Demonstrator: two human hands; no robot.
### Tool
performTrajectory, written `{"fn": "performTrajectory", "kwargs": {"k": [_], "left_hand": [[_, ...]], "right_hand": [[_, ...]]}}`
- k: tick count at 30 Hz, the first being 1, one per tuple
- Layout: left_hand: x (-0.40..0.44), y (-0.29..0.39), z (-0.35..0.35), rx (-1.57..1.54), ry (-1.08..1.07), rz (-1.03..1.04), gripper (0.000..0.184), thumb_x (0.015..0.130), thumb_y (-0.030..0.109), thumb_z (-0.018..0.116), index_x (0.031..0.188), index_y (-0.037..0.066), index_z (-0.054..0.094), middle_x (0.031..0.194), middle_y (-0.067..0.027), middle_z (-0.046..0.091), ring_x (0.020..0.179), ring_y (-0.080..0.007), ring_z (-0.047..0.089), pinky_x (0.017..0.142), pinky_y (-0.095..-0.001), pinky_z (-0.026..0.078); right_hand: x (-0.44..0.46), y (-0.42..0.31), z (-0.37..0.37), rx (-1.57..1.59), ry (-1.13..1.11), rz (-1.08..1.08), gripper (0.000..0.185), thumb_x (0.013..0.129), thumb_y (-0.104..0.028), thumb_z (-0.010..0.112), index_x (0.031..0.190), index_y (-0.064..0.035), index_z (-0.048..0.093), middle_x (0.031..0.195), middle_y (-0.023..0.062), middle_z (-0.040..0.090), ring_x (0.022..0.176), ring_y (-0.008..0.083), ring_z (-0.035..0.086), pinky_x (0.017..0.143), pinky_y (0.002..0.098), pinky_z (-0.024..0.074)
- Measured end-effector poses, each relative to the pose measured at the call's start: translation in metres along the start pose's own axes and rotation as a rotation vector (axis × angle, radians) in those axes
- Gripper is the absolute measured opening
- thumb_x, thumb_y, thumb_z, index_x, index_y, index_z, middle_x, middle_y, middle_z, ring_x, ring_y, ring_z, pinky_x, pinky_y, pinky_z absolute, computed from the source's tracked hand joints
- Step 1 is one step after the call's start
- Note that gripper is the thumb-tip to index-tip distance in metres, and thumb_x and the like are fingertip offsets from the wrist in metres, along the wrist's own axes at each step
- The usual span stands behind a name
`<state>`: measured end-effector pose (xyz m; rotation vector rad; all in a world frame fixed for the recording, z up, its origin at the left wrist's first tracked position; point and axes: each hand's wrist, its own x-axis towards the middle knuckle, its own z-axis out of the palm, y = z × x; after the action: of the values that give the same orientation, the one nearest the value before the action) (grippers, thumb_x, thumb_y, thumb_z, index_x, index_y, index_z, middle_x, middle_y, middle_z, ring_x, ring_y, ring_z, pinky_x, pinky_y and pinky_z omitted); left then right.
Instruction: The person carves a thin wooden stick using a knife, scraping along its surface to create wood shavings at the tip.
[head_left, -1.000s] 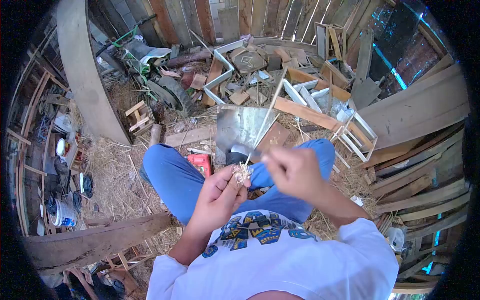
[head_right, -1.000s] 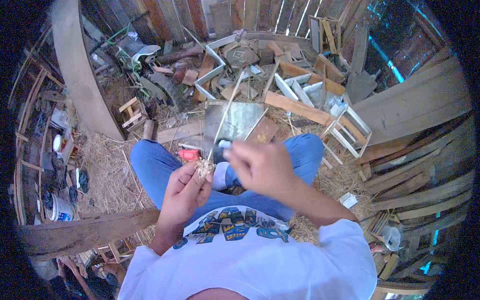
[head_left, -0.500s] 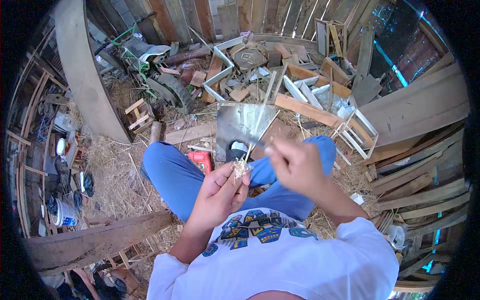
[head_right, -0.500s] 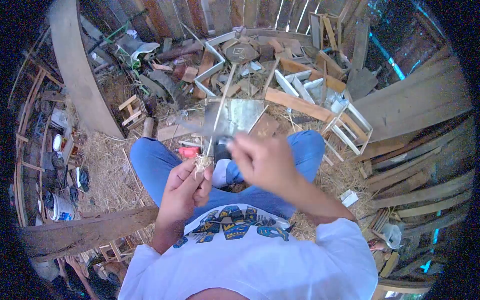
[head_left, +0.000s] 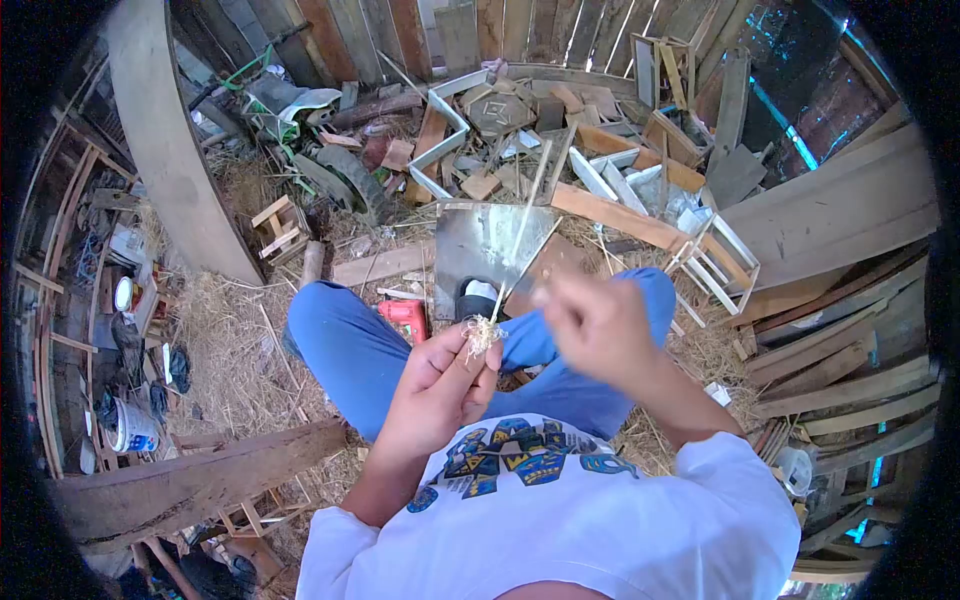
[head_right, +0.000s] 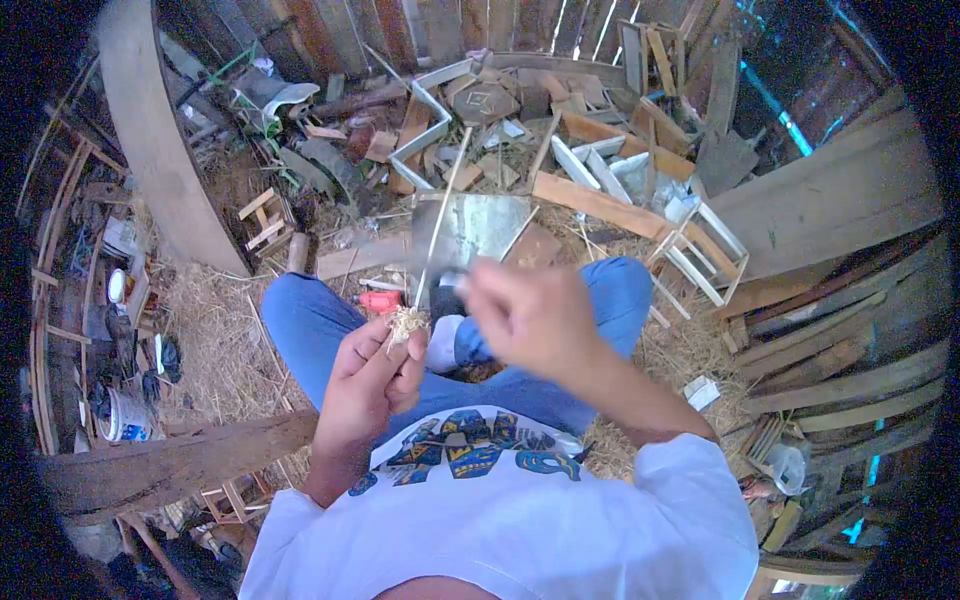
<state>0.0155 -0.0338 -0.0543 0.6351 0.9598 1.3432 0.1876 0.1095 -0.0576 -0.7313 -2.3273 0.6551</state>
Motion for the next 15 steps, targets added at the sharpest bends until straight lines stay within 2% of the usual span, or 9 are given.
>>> {"fn": "performTrajectory", "kwargs": {"k": [1, 3, 7, 11, 13, 15], "left_hand": [[0.0, 0.0, -0.001, 0.003, 0.004, -0.004, 0.019, 0.112, 0.02, 0.048, 0.101, 0.008, 0.058, 0.063, 0.0072, 0.043, 0.049, -0.0019, 0.03, 0.044, -0.0223, 0.021], [0.001, 0.001, -0.003, 0.009, 0.009, -0.013, 0.019, 0.112, 0.019, 0.048, 0.101, 0.008, 0.058, 0.063, 0.0074, 0.043, 0.049, -0.0018, 0.03, 0.044, -0.0227, 0.021], [-0.001, 0.0, -0.002, -0.092, -0.035, -0.06, 0.019, 0.112, 0.019, 0.047, 0.101, 0.008, 0.058, 0.062, 0.0076, 0.039, 0.048, -0.0021, 0.027, 0.044, -0.0233, 0.02], [0.0, 0.001, -0.005, -0.165, -0.066, -0.093, 0.018, 0.111, 0.018, 0.046, 0.102, 0.007, 0.057, 0.062, 0.0065, 0.038, 0.048, -0.0027, 0.026, 0.043, -0.0239, 0.019], [-0.002, -0.002, -0.007, -0.238, -0.077, -0.133, 0.017, 0.111, 0.018, 0.047, 0.102, 0.007, 0.057, 0.062, 0.0061, 0.037, 0.047, -0.0028, 0.027, 0.043, -0.024, 0.019], [0.002, 0.0, -0.006, -0.296, -0.126, -0.144, 0.016, 0.111, 0.018, 0.046, 0.104, 0.007, 0.055, 0.062, 0.0063, 0.037, 0.047, -0.0028, 0.026, 0.042, -0.0241, 0.017]], "right_hand": [[-0.004, -0.003, 0.002, 0.001, 0.006, -0.007, 0.023, 0.094, -0.027, 0.071, 0.08, -0.0122, 0.062, 0.059, 0.0098, 0.058, 0.052, 0.0308, 0.063, 0.046, 0.0439, 0.0459], [-0.01, -0.007, 0.006, -0.011, -0.044, -0.165, 0.026, 0.096, -0.025, 0.069, 0.077, -0.0113, 0.059, 0.059, 0.0098, 0.058, 0.051, 0.0304, 0.062, 0.046, 0.0443, 0.0451], [0.007, 0.007, -0.004, -0.102, 0.089, 0.0, 0.025, 0.096, -0.027, 0.069, 0.078, -0.0111, 0.06, 0.058, 0.0096, 0.057, 0.051, 0.0315, 0.061, 0.047, 0.0446, 0.0454], [-0.005, 0.002, 0.0, -0.027, 0.02, -0.135, 0.029, 0.097, -0.027, 0.068, 0.076, -0.0101, 0.057, 0.058, 0.0111, 0.056, 0.051, 0.033, 0.061, 0.045, 0.0446, 0.0441], [-0.001, 0.005, -0.003, -0.058, 0.005, -0.119, 0.029, 0.097, -0.028, 0.068, 0.077, -0.01, 0.057, 0.059, 0.0108, 0.058, 0.052, 0.0326, 0.062, 0.046, 0.0447, 0.0446], [0.003, 0.008, -0.005, -0.047, 0.06, -0.003, 0.029, 0.097, -0.029, 0.068, 0.077, -0.0101, 0.058, 0.06, 0.0104, 0.059, 0.052, 0.0324, 0.062, 0.046, 0.0448, 0.0452]]}}
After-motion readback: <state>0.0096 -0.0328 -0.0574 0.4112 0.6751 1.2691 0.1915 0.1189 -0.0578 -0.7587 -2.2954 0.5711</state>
